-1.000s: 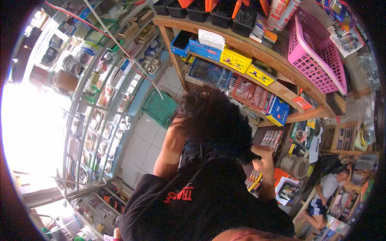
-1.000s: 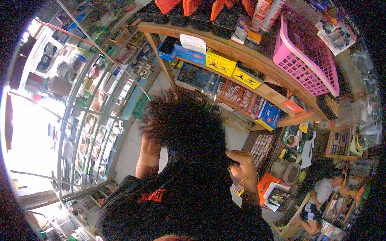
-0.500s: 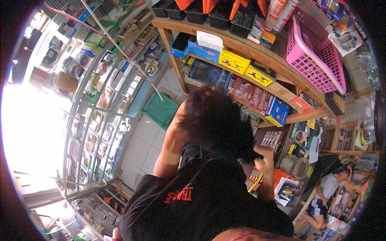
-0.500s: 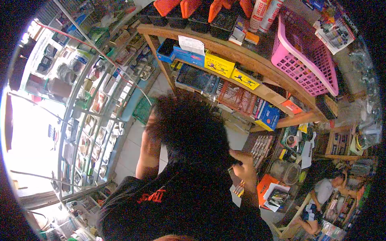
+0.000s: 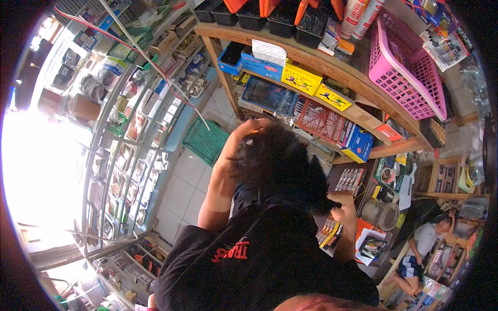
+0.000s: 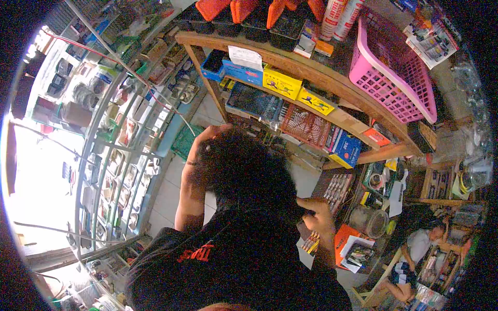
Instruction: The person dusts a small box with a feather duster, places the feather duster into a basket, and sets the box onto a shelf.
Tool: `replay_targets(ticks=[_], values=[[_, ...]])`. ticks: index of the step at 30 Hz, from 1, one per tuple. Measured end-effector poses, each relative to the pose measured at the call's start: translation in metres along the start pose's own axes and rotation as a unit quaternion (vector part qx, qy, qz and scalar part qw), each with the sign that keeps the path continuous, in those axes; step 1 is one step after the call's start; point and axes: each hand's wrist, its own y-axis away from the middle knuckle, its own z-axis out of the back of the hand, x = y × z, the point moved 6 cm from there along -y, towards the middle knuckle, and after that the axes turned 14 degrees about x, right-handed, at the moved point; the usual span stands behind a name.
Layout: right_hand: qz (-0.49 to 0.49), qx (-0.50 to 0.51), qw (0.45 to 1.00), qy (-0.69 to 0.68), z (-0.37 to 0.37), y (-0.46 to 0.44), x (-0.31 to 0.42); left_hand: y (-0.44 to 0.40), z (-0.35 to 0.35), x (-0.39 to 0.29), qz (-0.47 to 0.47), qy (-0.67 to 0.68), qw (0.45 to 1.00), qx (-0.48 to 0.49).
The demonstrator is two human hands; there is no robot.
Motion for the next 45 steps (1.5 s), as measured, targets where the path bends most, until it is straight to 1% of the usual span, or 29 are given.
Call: replay_targets(ticks=[1, 2, 4, 5, 7, 8, 10, 11, 13, 14, 16, 17, 19, 21, 22, 23, 25, 26, 28, 30, 31, 32, 33, 34, 37, 39, 40, 43, 45], values=[[-0.012, 0.022, 0.999, -0.035, -0.001, -0.002, 0.002, 0.006, -0.006, -0.002, -0.037, 0.05, 0.998, -0.005], [-0.015, 0.006, 1.0, -0.012, 0.0, -0.001, 0.0, 0.01, -0.012, -0.007, -0.074, 0.1, 0.992, -0.009], [-0.021, -0.024, 0.999, 0.036, 0.002, 0.004, -0.01, 0.004, -0.016, -0.015, -0.022, -0.086, 0.996, 0.005], [-0.005, -0.009, 1.0, 0.021, 0.001, 0.004, -0.013, 0.002, -0.018, -0.018, 0.004, -0.178, 0.984, 0.012], [0.028, 0.019, 0.999, -0.01, -0.002, 0.004, -0.015, 0.007, -0.024, -0.018, -0.013, 0.033, 0.999, -0.028], [0.006, 0.0, 1.0, 0.007, -0.001, 0.005, -0.017, 0.009, -0.026, -0.016, -0.021, 0.139, 0.989, -0.047], [-0.039, -0.036, 0.998, 0.04, 0.0, 0.006, -0.017, 0.002, -0.023, -0.017, 0.044, 0.057, 0.997, -0.031], [-0.039, -0.008, 0.999, 0.02, -0.002, 0.003, -0.013, 0.0, -0.022, -0.016, 0.076, 0.015, 0.997, -0.024], [-0.039, 0.048, 0.998, -0.021, -0.003, -0.004, -0.005, 0.0, -0.018, -0.006, -0.009, 0.114, 0.993, -0.016], [-0.04, 0.03, 0.999, -0.016, -0.002, -0.003, -0.011, 0.001, -0.017, -0.003, -0.051, 0.162, 0.985, -0.011], [-0.041, -0.005, 0.999, -0.005, -0.003, -0.001, -0.025, 0.003, -0.036, -0.019, -0.074, 0.098, 0.992, 0.025], [-0.031, 0.0, 1.0, -0.004, -0.002, -0.001, -0.02, 0.003, -0.043, -0.026, -0.086, 0.065, 0.993, 0.043], [-0.01, 0.01, 1.0, -0.004, -0.001, -0.005, 0.002, -0.003, -0.015, 0.001, -0.012, 0.029, 0.999, -0.005], [-0.04, 0.002, 0.999, 0.016, 0.0, -0.005, -0.007, -0.003, -0.005, 0.013, -0.002, 0.06, 0.998, -0.013], [-0.055, -0.002, 0.998, 0.026, 0.001, -0.004, -0.011, -0.004, -0.018, 0.003, -0.031, 0.11, 0.993, 0.003], [-0.041, -0.01, 0.999, 0.028, 0.003, -0.007, -0.006, -0.005, -0.031, -0.007, -0.059, 0.159, 0.985, 0.02], [-0.013, -0.031, 0.999, 0.031, 0.006, -0.013, 0.007, -0.009, -0.044, -0.018, -0.019, 0.085, 0.996, -0.026], [-0.028, -0.08, 0.995, 0.057, 0.011, -0.009, -0.001, -0.01, -0.045, -0.02, 0.0, 0.049, 0.998, -0.049], [-0.058, -0.175, 0.977, 0.107, 0.021, 0.001, -0.022, -0.011, -0.037, -0.008, 0.058, 0.115, 0.992, -0.013], [-0.158, -0.193, 0.968, -0.036, 0.02, 0.012, -0.046, -0.012, -0.036, -0.004, 0.091, 0.078, 0.992, 0.043], [-0.207, -0.2, 0.952, -0.108, 0.018, 0.018, -0.057, -0.014, -0.033, -0.001, 0.07, 0.101, 0.992, 0.031], [-0.166, -0.164, 0.966, -0.107, 0.013, 0.017, -0.061, -0.016, -0.031, 0.005, 0.05, 0.124, 0.991, 0.02], [-0.152, -0.156, 0.972, -0.09, 0.012, 0.013, -0.058, -0.018, -0.031, 0.008, 0.03, 0.148, 0.989, 0.009], [-0.137, -0.15, 0.977, -0.073, 0.011, 0.008, -0.055, -0.019, -0.036, 0.006, 0.046, 0.15, 0.987, -0.017], [-0.168, -0.204, 0.959, -0.1, 0.006, 0.005, -0.048, -0.022, -0.032, 0.015, 0.031, 0.173, 0.984, 0.021], [-0.214, -0.261, 0.93, -0.145, 0.003, 0.008, -0.045, -0.021, -0.032, 0.019, 0.059, 0.13, 0.99, 0.002], [-0.216, -0.263, 0.927, -0.156, 0.002, 0.007, -0.043, -0.021, -0.031, 0.02, 0.073, 0.108, 0.991, -0.007], [-0.218, -0.249, 0.929, -0.167, 0.001, 0.006, -0.043, -0.022, -0.023, 0.029, 0.055, 0.171, 0.983, 0.024], [-0.213, -0.218, 0.941, -0.147, -0.001, 0.005, -0.045, -0.022, -0.023, 0.028, 0.028, 0.305, 0.95, 0.062]])
